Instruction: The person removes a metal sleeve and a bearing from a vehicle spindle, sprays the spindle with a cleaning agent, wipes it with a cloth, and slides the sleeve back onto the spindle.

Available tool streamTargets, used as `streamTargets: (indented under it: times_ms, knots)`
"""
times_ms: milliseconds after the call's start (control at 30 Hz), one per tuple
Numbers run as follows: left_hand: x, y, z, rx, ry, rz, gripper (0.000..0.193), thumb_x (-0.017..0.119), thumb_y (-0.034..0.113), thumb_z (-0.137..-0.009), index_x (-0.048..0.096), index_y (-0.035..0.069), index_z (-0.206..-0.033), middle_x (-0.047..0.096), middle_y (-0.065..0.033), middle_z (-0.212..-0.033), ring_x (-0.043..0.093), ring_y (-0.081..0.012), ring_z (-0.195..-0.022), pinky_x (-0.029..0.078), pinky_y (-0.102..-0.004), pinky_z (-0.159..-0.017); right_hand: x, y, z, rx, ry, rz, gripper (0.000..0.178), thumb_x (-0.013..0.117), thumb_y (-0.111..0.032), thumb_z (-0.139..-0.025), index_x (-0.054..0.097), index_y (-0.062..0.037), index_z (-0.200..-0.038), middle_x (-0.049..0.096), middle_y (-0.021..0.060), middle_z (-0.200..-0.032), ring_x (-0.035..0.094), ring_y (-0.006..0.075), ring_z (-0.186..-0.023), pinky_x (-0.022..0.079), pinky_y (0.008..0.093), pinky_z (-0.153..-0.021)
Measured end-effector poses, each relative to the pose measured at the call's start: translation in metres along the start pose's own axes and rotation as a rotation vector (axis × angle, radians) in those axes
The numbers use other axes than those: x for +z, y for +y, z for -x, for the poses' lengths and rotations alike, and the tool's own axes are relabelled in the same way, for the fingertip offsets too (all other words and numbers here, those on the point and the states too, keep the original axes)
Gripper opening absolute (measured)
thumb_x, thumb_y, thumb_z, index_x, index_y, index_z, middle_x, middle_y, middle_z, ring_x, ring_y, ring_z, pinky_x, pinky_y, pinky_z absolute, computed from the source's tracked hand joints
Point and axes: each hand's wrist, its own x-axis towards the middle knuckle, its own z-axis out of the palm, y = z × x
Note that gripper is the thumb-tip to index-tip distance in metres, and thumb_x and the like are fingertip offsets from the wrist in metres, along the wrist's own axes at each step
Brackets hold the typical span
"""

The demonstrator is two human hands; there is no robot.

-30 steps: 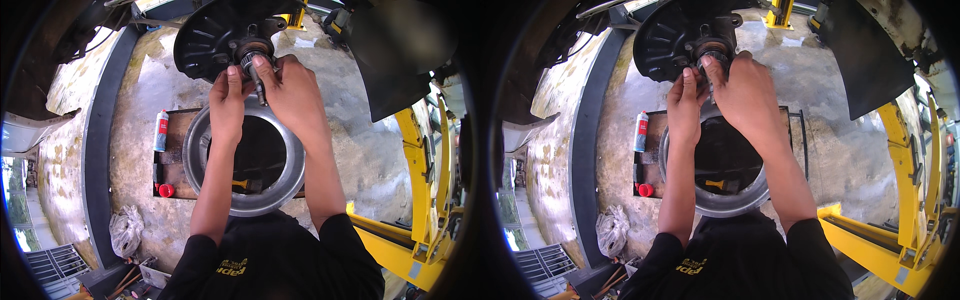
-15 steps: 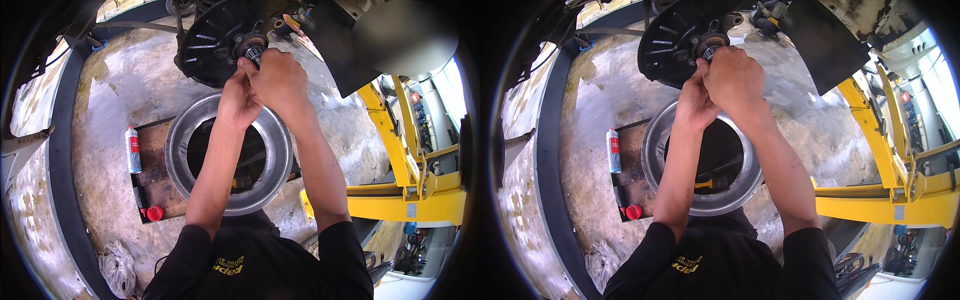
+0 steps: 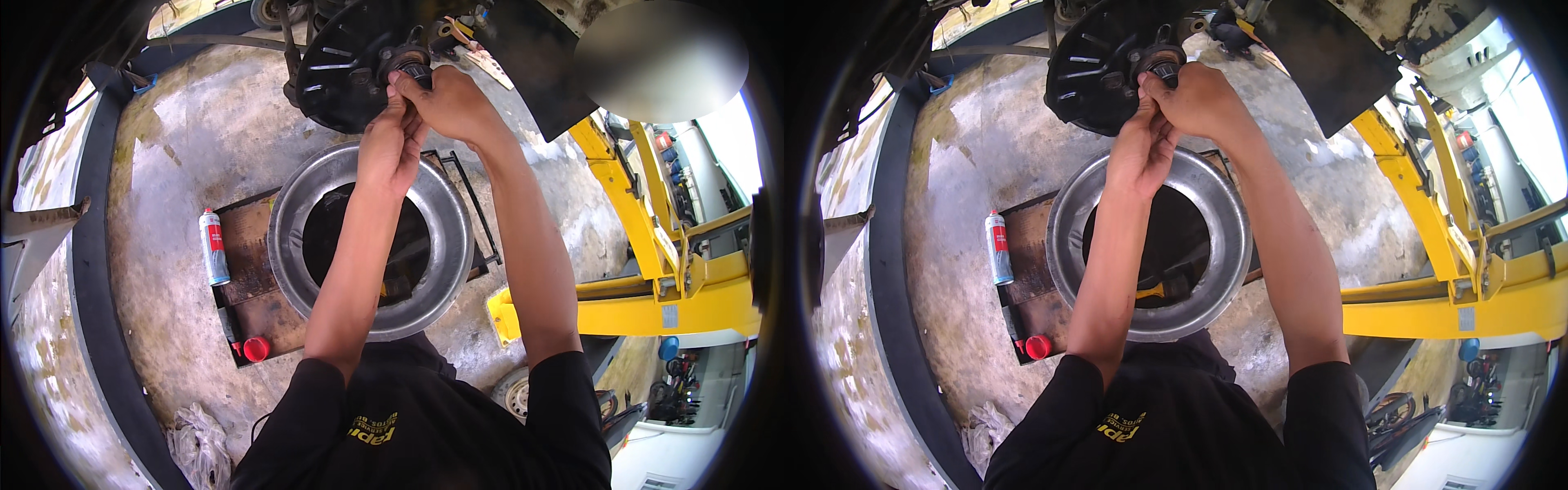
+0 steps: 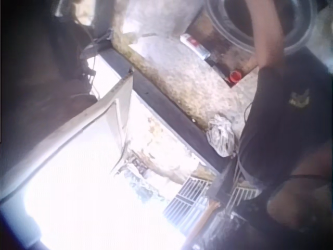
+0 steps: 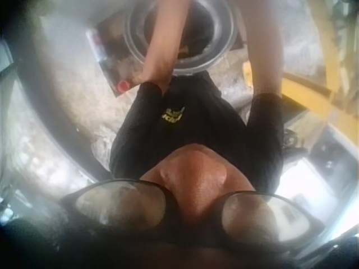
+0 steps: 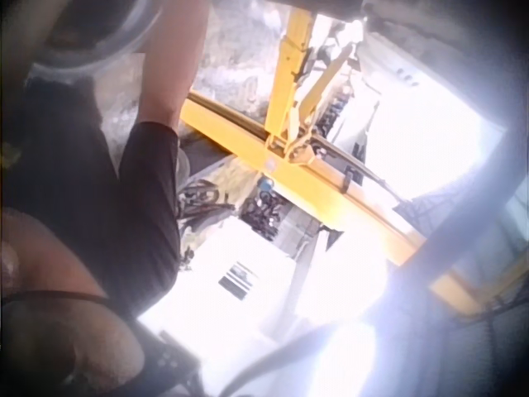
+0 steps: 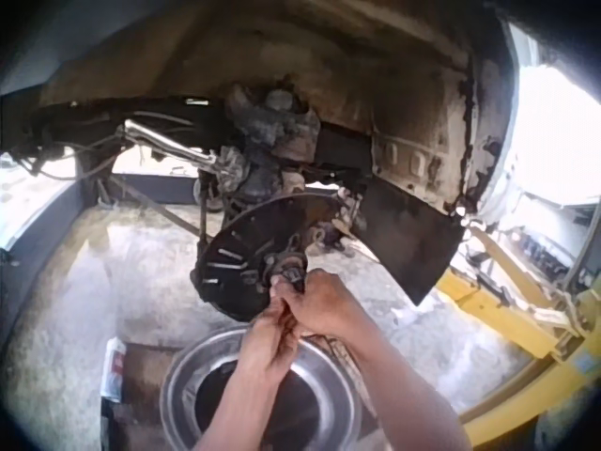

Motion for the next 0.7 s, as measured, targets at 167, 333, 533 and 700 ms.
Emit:
streamTargets:
  times_ms: [167, 333, 533, 700]
  knots:
    - [-0.003, -0.011, 0.007, 0.363, 0.126, -0.322, 0.031, 0.052, 0.027, -0.111, 0.062, 0.001, -0.124, 0.065, -0.0079, -0.118, 0.064, -0.0145, -0.107, 0.052, -0.0304, -0.098, 0.014, 0.010, 0.003, -0.018, 0.119, -0.047, 0.076, 0.071, -0.061, -0.090, 0.067, 0.0141, -0.099, 0.073, 0.0284, -0.094, 0.074, 0.0408, -0.094, 0.057, 0.0437, -0.082]
    - [0.017, -0.023, 0.004, 0.731, 0.224, -0.728, 0.045, 0.044, 0.039, -0.112, 0.057, -0.004, -0.121, 0.055, -0.0220, -0.123, 0.051, -0.0321, -0.121, 0.040, -0.0425, -0.106, 0.038, 0.031, 0.000, -0.168, 0.248, -0.883, 0.052, 0.075, -0.044, -0.095, 0.062, 0.0022, -0.115, 0.072, 0.0129, -0.098, 0.069, 0.0203, -0.091, 0.054, 0.0338, -0.081]
    - [0.046, -0.047, -0.011, 0.760, 0.384, -0.931, 0.052, 0.044, 0.044, -0.110, 0.050, -0.006, -0.119, 0.049, -0.0242, -0.127, 0.039, -0.0354, -0.126, 0.031, -0.0443, -0.110, 0.041, 0.028, 0.007, -0.047, 0.082, -1.514, 0.022, 0.068, -0.026, -0.100, 0.061, -0.0044, -0.104, 0.070, 0.0065, -0.093, 0.065, 0.0126, -0.081, 0.055, 0.0274, -0.074]
    - [0.040, -0.042, 0.002, 0.531, 0.312, -0.717, 0.037, 0.043, 0.037, -0.112, 0.051, 0.002, -0.118, 0.054, -0.0173, -0.125, 0.056, -0.0267, -0.115, 0.046, -0.0382, -0.100, 0.079, 0.036, -0.007, -0.050, 0.354, -1.366, 0.023, 0.067, -0.020, -0.095, 0.063, 0.0009, -0.087, 0.068, 0.0118, -0.078, 0.062, 0.0174, -0.071, 0.051, 0.0336, -0.066]
